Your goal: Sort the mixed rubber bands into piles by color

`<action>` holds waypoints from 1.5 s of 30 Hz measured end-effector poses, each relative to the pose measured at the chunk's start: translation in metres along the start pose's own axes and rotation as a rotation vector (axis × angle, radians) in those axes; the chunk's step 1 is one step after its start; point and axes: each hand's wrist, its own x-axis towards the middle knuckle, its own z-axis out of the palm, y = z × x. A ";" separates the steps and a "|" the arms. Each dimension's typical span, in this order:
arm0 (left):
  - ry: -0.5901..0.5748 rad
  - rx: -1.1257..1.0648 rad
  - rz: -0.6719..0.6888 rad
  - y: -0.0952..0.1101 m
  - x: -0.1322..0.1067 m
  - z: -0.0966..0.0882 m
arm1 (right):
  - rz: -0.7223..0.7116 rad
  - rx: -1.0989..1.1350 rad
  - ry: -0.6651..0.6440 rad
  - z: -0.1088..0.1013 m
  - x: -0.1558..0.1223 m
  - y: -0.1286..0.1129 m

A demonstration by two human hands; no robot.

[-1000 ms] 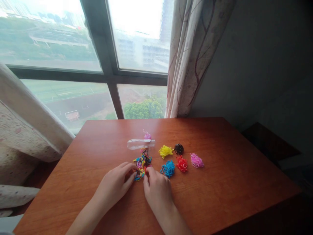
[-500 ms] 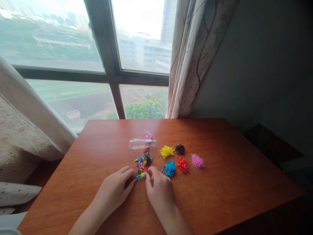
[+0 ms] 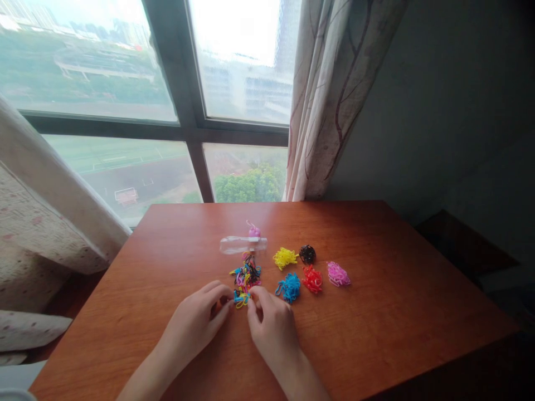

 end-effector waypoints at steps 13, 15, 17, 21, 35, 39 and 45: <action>0.021 0.040 0.185 0.048 0.037 -0.007 | -0.050 -0.043 0.009 -0.001 -0.018 0.001; -0.059 0.102 0.228 0.061 0.052 -0.005 | -0.046 -0.081 0.024 0.000 -0.021 0.003; -0.157 0.166 0.267 0.070 0.066 -0.002 | -0.036 -0.113 0.038 0.001 -0.023 0.004; -0.225 0.181 0.321 0.076 0.088 0.009 | -0.037 -0.107 0.038 0.001 -0.023 0.006; 0.020 0.128 0.155 0.032 0.057 -0.015 | 0.009 0.038 0.041 -0.007 -0.016 0.003; 0.091 0.117 0.059 0.020 0.037 -0.017 | 0.035 -0.082 0.011 -0.007 -0.010 0.001; 0.123 0.091 0.030 0.012 0.017 -0.011 | 0.062 -0.260 -0.036 -0.003 0.002 -0.005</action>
